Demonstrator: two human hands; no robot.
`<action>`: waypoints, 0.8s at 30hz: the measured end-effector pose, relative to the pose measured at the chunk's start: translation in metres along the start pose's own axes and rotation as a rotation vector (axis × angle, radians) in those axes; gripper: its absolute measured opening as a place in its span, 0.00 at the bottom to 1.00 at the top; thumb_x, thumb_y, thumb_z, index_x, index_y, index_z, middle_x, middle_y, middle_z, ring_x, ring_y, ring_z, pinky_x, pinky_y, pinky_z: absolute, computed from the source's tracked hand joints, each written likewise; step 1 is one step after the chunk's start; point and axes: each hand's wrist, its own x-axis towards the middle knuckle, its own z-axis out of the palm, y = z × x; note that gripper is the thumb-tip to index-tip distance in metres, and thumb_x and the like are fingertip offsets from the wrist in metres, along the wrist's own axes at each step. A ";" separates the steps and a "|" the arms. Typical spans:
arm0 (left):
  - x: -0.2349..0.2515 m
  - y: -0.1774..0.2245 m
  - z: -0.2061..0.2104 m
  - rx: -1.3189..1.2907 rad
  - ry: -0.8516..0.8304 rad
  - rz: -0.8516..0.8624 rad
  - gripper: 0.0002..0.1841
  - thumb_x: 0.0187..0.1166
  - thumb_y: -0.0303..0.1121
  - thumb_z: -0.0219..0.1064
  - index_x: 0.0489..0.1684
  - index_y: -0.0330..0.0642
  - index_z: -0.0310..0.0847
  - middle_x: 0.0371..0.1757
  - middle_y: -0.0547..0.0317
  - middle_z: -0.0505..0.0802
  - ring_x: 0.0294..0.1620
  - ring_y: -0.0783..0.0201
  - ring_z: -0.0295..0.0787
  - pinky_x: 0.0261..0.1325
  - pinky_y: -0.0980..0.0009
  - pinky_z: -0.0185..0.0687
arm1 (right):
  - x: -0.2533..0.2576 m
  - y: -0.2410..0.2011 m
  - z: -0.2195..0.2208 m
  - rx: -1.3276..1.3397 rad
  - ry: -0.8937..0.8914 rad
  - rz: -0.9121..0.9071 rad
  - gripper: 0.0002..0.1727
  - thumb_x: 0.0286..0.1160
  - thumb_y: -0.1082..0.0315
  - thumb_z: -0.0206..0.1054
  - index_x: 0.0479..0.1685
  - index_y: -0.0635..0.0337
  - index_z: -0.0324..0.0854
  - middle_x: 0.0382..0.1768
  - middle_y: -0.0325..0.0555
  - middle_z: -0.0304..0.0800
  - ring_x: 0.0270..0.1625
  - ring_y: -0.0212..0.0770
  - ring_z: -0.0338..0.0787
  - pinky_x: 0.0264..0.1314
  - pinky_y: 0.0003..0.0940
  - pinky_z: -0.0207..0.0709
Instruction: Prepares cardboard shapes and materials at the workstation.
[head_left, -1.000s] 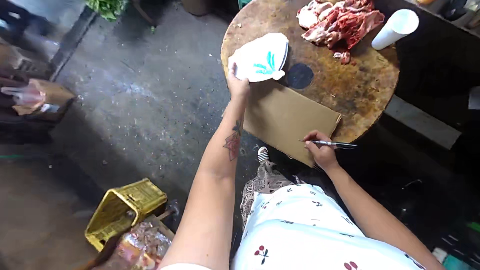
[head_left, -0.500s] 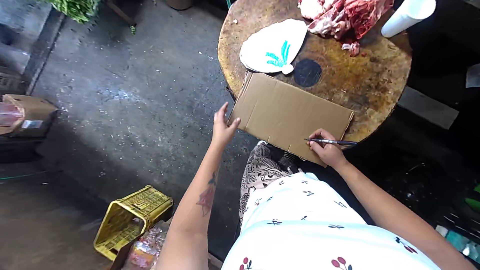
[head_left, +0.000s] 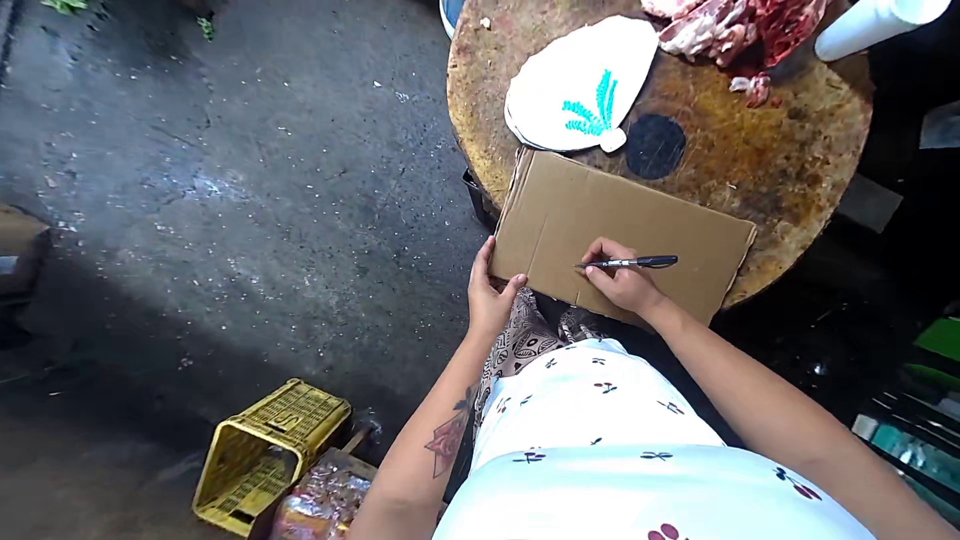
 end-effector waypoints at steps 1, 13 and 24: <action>-0.002 -0.001 0.000 -0.042 -0.019 -0.007 0.47 0.68 0.21 0.78 0.91 0.50 0.54 0.86 0.52 0.72 0.57 0.60 0.92 0.55 0.61 0.93 | -0.002 0.000 -0.001 0.015 0.001 0.029 0.08 0.68 0.69 0.63 0.42 0.60 0.81 0.31 0.40 0.84 0.31 0.28 0.83 0.34 0.25 0.79; -0.003 -0.001 0.004 -0.079 -0.028 -0.011 0.48 0.69 0.20 0.76 0.92 0.52 0.52 0.85 0.53 0.73 0.61 0.60 0.90 0.56 0.61 0.92 | -0.013 0.005 -0.002 -0.133 -0.055 -0.126 0.06 0.60 0.68 0.64 0.20 0.58 0.78 0.20 0.37 0.78 0.23 0.25 0.76 0.23 0.21 0.69; -0.002 0.002 0.004 -0.062 -0.020 -0.017 0.47 0.69 0.20 0.76 0.91 0.54 0.54 0.83 0.53 0.74 0.57 0.61 0.91 0.53 0.62 0.93 | -0.004 0.006 -0.011 -0.208 -0.193 -0.252 0.07 0.57 0.70 0.64 0.16 0.59 0.77 0.17 0.37 0.75 0.21 0.27 0.75 0.21 0.23 0.67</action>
